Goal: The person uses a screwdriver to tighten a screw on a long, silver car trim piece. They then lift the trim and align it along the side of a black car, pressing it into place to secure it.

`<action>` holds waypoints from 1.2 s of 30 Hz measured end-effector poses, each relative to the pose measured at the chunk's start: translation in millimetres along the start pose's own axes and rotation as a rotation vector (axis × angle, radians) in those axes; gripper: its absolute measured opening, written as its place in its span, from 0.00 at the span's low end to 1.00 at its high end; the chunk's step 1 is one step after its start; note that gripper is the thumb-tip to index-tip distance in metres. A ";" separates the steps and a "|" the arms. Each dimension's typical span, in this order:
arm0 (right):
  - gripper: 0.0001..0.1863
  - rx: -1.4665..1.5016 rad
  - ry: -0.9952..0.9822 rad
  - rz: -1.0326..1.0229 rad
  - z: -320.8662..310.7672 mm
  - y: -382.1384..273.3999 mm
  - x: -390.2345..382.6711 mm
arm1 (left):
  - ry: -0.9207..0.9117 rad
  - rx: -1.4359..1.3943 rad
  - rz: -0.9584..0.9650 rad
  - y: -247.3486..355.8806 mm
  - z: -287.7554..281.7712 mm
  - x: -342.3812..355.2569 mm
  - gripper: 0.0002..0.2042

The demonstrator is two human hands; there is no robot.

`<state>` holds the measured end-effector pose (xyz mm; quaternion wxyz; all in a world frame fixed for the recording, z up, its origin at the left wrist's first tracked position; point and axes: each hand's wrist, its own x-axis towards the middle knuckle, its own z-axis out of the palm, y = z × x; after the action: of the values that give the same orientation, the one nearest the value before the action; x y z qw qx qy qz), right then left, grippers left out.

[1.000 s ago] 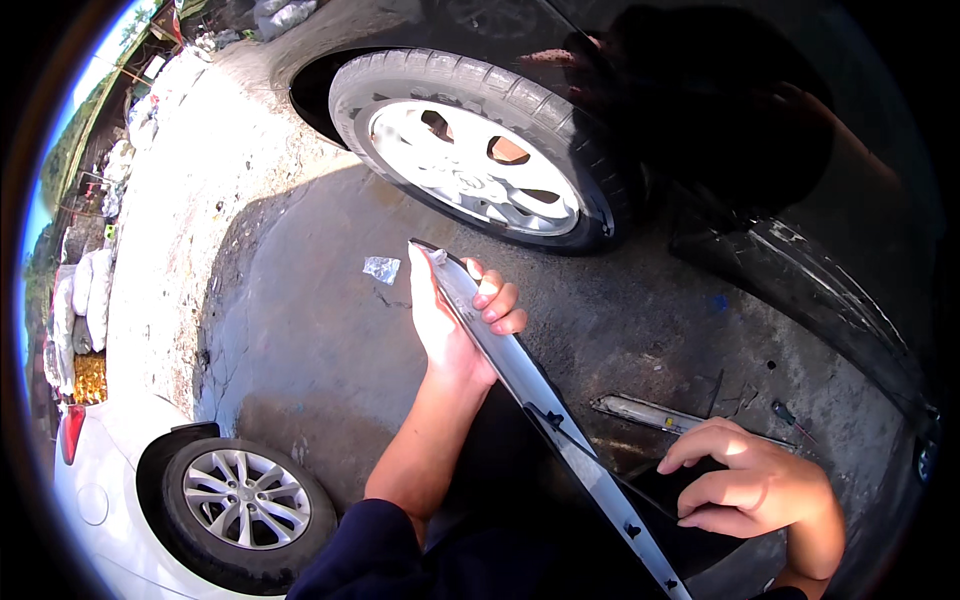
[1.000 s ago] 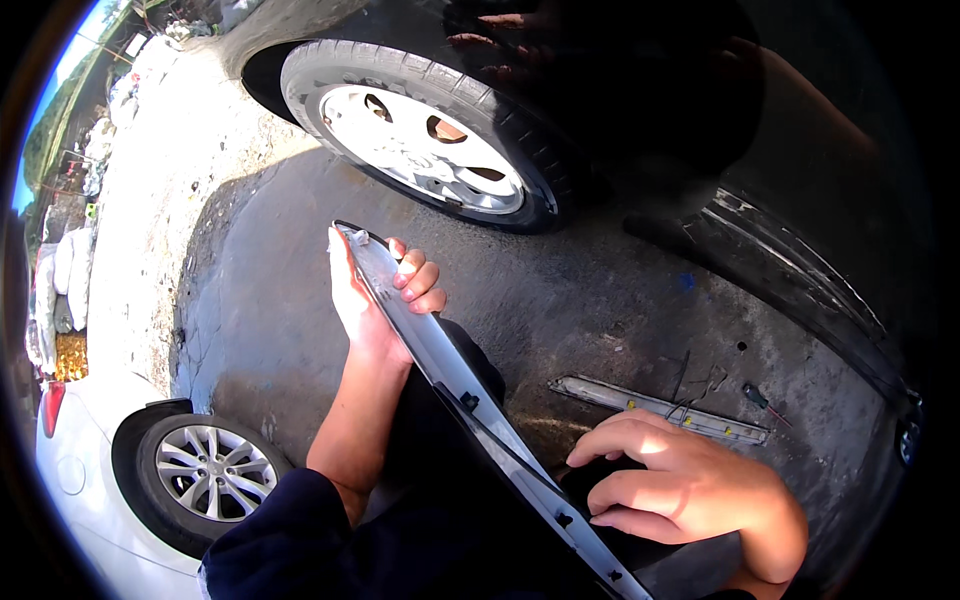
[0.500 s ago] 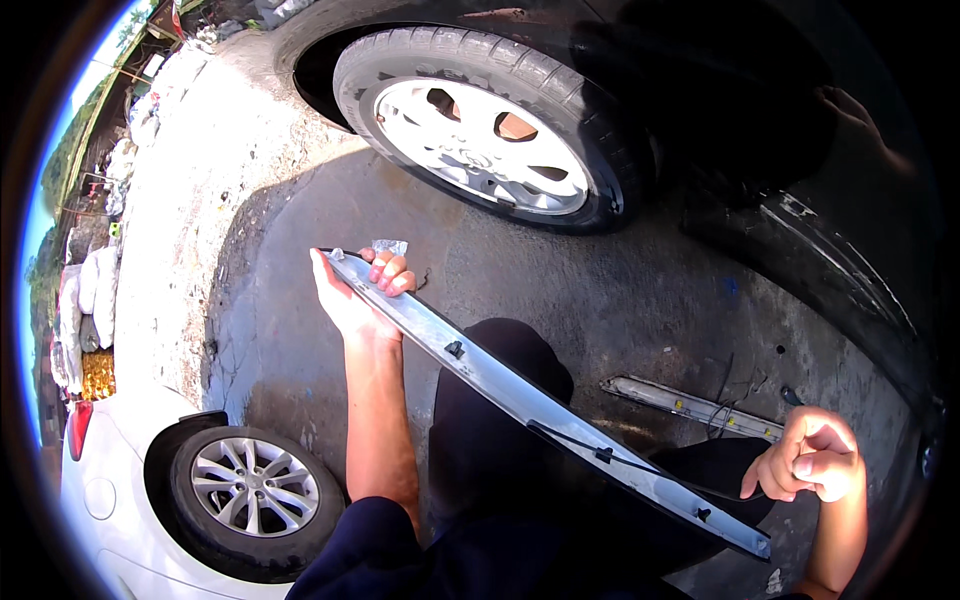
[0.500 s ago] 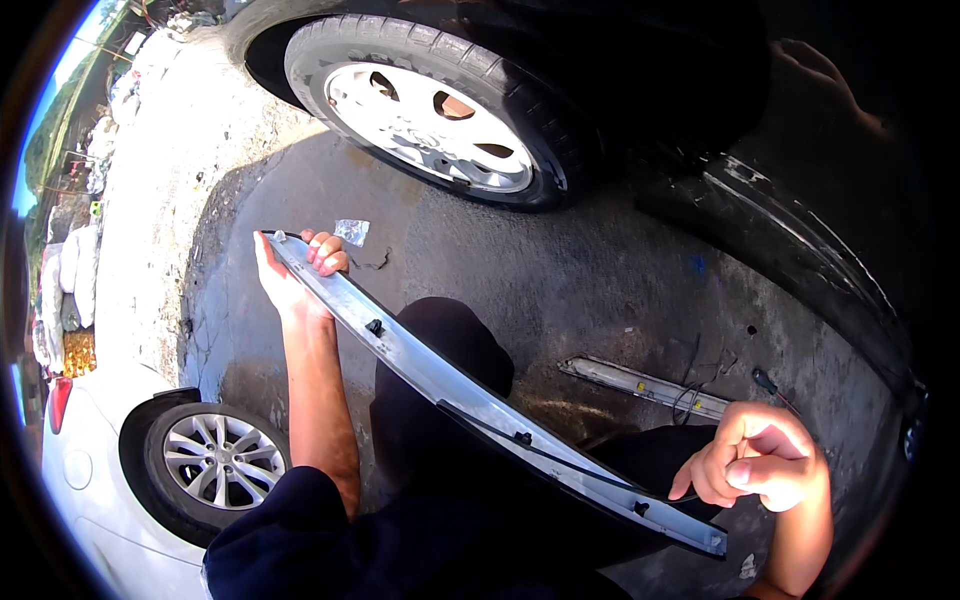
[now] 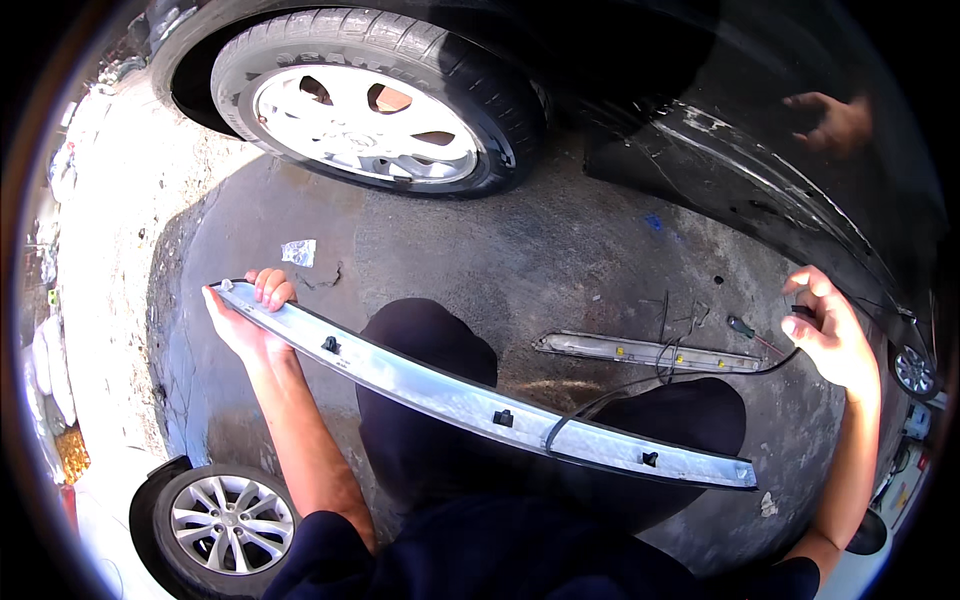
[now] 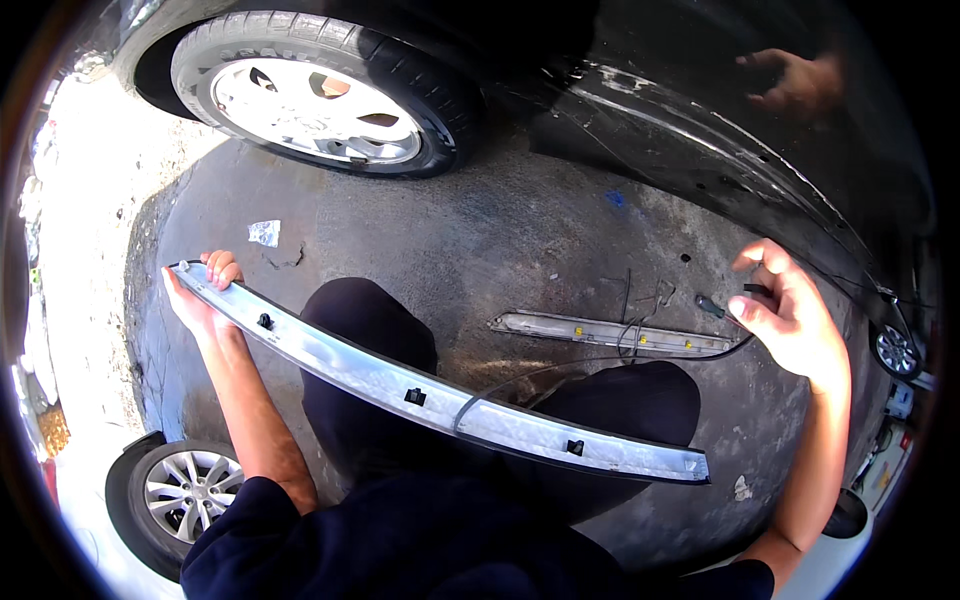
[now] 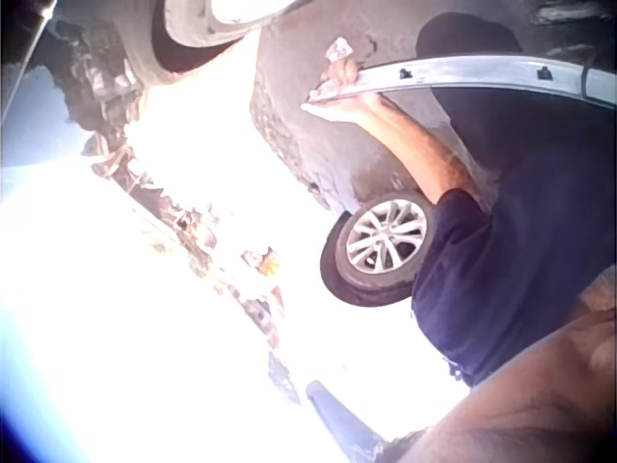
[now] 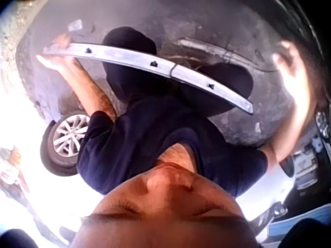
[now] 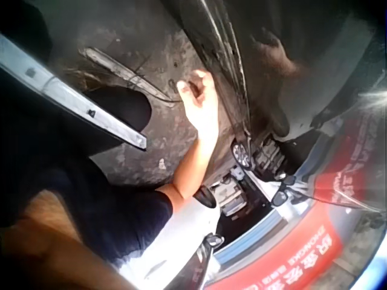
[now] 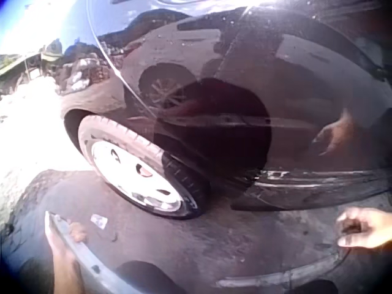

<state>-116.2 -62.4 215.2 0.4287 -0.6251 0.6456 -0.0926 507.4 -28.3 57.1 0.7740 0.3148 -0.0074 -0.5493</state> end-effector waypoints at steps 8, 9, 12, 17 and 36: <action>0.23 -0.290 -0.470 -0.854 153.5 -92.8 30.1 | 0.037 0.032 -0.024 -3.4 9.1 -0.9 0.28; 0.18 -0.259 -0.474 -0.904 165.5 -92.2 34.3 | 0.036 0.045 -0.029 -5.7 11.3 -0.2 0.28; 0.12 -0.465 -0.578 -0.982 175.6 -111.2 37.3 | 0.027 0.024 -0.057 2.9 -2.3 1.5 0.27; 0.09 -0.455 -0.277 -1.346 185.4 -103.4 35.2 | 0.026 0.013 -0.082 0.0 -4.6 3.6 0.27; 0.10 -0.990 0.278 -0.331 4.5 31.9 -88.9 | -0.018 0.059 -0.015 127.4 -89.5 68.0 0.24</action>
<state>-149.7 24.6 230.5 -0.0273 -0.8277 0.5555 0.0745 674.1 -18.2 25.7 0.7603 0.3327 -0.0281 -0.5572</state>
